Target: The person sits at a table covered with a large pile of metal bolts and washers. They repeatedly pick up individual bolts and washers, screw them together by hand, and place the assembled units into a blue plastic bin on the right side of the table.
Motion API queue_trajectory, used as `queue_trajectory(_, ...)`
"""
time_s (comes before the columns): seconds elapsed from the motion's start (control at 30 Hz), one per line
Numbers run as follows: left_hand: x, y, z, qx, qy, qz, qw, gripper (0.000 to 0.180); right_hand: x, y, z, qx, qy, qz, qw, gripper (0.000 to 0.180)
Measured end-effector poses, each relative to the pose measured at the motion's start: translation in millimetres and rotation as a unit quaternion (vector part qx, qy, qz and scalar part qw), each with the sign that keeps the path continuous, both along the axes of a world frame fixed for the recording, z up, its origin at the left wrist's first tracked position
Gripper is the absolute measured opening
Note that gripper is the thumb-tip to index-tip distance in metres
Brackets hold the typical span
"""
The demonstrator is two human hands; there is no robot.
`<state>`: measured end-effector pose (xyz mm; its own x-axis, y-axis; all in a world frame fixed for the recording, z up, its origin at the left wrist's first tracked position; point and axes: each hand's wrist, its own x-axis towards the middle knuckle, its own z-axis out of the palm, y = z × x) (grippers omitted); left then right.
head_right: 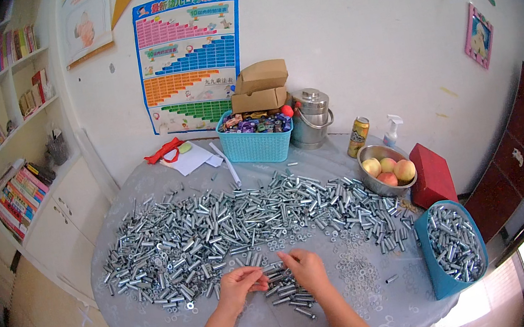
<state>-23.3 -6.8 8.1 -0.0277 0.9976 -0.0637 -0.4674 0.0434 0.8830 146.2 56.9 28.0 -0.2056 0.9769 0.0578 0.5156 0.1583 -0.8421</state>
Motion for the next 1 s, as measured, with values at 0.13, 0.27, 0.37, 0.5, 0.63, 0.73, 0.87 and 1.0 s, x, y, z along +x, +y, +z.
queue_trajectory(0.13,-3,3,-2,-0.041,-0.031,0.045,0.998,0.017,-8,-6,2,0.06,0.218,0.061,0.972,0.035)
queue_trajectory(0.27,-6,5,-8,-0.048,-0.058,0.066,0.995,0.017,2,-2,-3,-0.002,0.134,0.099,0.986,0.032)
queue_trajectory(0.37,-5,5,-6,-0.044,-0.046,0.062,0.996,0.016,-1,-5,2,-0.006,0.164,0.075,0.984,0.033)
queue_trajectory(0.5,-3,5,-6,-0.043,-0.035,0.066,0.996,0.015,3,0,-4,-0.026,0.201,0.107,0.973,0.027)
queue_trajectory(0.63,-4,5,-9,-0.041,-0.03,0.048,0.998,0.015,-3,-5,4,-0.016,0.223,0.123,0.967,0.018)
queue_trajectory(0.73,1,4,-11,-0.02,-0.01,0.043,0.999,0.016,-2,-3,-6,0.01,0.175,0.146,0.974,0.016)
queue_trajectory(0.87,8,3,-23,0.059,0.09,0.044,0.993,0.018,8,5,-15,-0.069,0.131,0.129,0.981,0.017)
queue_trajectory(1.0,13,-1,-21,0.105,0.27,0.077,0.954,0.02,9,1,-6,-0.019,0.11,0.119,0.987,0.017)
